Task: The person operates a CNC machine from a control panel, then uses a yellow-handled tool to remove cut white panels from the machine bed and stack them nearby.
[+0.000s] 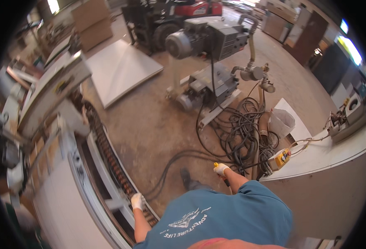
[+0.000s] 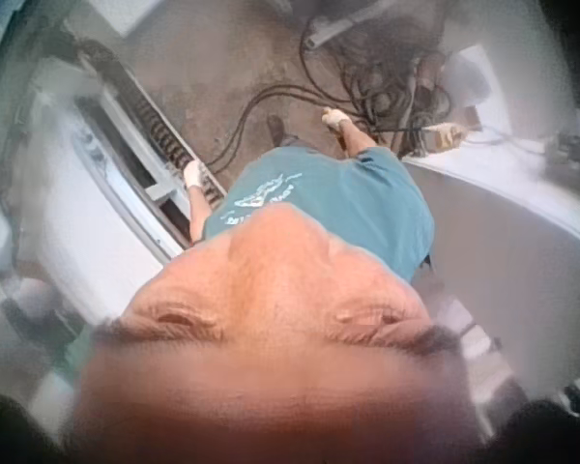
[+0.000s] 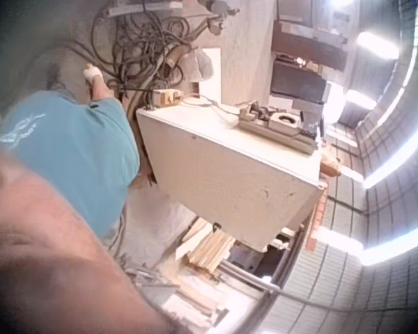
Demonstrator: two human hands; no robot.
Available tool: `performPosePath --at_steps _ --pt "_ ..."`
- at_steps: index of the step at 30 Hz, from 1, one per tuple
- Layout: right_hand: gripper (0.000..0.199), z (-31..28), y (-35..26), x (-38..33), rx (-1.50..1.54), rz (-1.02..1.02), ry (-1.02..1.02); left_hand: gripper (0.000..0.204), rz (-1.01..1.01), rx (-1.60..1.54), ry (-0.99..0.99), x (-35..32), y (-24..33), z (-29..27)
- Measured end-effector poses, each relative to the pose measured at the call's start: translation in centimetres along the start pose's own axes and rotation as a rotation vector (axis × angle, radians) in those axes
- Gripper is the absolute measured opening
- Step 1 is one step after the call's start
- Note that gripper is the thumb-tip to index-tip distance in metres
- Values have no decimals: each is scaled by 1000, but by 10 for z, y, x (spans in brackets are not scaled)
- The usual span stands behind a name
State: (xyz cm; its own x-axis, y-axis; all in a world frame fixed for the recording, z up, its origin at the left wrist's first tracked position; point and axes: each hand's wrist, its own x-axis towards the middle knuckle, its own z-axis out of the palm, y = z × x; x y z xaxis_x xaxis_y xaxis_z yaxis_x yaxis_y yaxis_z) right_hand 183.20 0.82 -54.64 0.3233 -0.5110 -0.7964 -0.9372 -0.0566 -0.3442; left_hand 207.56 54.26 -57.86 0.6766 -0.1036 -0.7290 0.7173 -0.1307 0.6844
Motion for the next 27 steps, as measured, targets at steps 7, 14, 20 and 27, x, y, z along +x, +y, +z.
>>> performPosePath --at_steps 7,14,20,27 --pt "20 -33 -194 73 -52 -164 -261 16 -67 151 -157 40 81 62" --pt "14 16 -470 32 -645 -609 -1024 54 8 -444 192 103 183 17" --pt "21 103 -652 1 -514 -508 -1139 40 158 -805 206 179 308 -63" --pt "12 205 -856 -26 -691 -790 -936 31 167 -398 63 229 431 -59"
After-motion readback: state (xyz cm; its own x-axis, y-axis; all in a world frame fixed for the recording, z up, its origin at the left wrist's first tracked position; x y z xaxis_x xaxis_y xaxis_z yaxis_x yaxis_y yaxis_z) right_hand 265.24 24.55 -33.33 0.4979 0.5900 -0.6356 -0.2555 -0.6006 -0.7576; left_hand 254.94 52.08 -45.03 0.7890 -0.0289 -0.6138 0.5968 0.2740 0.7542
